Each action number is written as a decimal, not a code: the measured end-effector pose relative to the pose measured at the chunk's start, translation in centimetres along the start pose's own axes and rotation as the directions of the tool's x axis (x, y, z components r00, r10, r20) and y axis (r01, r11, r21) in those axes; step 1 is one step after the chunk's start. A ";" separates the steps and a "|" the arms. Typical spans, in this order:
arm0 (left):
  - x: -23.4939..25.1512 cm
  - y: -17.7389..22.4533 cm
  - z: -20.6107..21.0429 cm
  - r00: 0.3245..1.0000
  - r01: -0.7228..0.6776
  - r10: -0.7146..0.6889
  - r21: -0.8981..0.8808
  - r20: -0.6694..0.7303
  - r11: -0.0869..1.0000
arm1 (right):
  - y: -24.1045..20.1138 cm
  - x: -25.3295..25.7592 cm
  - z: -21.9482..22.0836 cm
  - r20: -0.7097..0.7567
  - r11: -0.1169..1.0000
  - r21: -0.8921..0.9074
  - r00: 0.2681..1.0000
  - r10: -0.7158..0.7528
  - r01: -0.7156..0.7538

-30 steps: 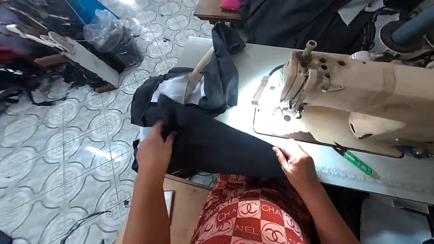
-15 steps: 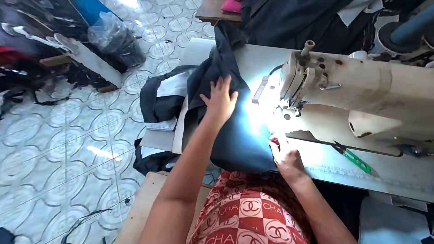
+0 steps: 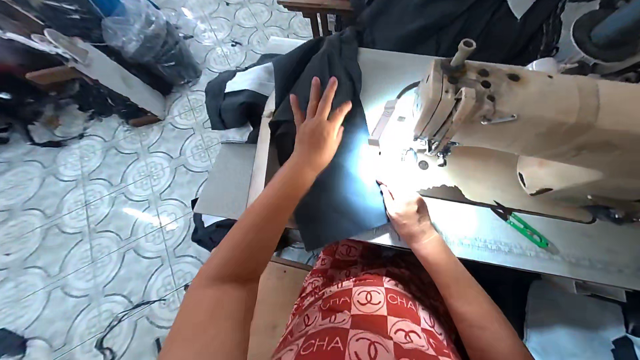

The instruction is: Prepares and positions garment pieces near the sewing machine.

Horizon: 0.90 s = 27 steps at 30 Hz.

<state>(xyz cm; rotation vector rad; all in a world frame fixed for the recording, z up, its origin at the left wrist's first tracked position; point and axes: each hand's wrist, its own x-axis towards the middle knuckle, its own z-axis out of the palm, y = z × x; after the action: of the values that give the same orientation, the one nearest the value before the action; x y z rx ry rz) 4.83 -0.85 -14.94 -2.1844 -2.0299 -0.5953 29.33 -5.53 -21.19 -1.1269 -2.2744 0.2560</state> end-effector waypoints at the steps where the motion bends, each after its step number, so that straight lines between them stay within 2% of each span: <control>1: -2.6 2.1 -1.1 1.000 -0.018 0.017 -0.053 -0.020 0.998 | 0.3 -0.2 -0.4 0.020 0.996 0.084 1.000 0.014 -0.015; 3: -8.5 5.8 -2.0 0.997 -0.064 0.071 -0.202 0.025 0.977 | 0.5 -0.3 -1.3 0.038 0.982 0.182 0.998 0.054 -0.060; 6: -15.0 8.7 -0.6 0.989 -0.012 0.062 -0.346 0.135 0.938 | 0.9 -0.5 -3.2 0.052 0.989 0.151 0.999 -0.001 -0.007; 10: -16.4 8.5 0.5 0.991 0.061 -0.010 -0.396 0.132 0.916 | 1.6 -1.2 -5.5 0.098 0.955 0.180 0.961 -0.257 0.237; 14: -15.9 8.4 0.1 0.986 0.081 -0.007 -0.446 0.164 0.892 | 1.5 -1.9 -5.9 0.189 0.928 0.161 0.912 -0.364 0.337; 16: -15.8 8.6 0.0 0.987 0.086 -0.019 -0.421 0.159 0.903 | 1.1 -2.0 -5.1 0.200 0.928 0.090 0.906 -0.372 0.361; 19: -16.0 9.5 0.4 0.994 0.087 -0.059 -0.355 0.088 0.931 | 0.2 -1.9 -3.6 0.106 0.929 -0.026 0.925 -0.364 0.369; 23: -17.5 9.4 1.4 0.994 0.087 -0.097 -0.158 -0.056 0.984 | -0.7 -1.5 -3.0 0.116 0.922 -0.115 0.927 -0.358 0.370; 27: -19.2 8.2 0.7 0.982 0.142 -0.151 -0.084 -0.116 0.986 | -1.1 -0.8 -3.4 0.071 0.944 -0.131 0.953 -0.296 0.303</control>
<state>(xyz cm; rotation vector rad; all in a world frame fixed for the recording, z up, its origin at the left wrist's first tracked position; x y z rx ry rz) 12.34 -19.49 -20.75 -1.9946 -2.1494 -0.8133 31.02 -7.12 -18.31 -0.8298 -2.5016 0.0033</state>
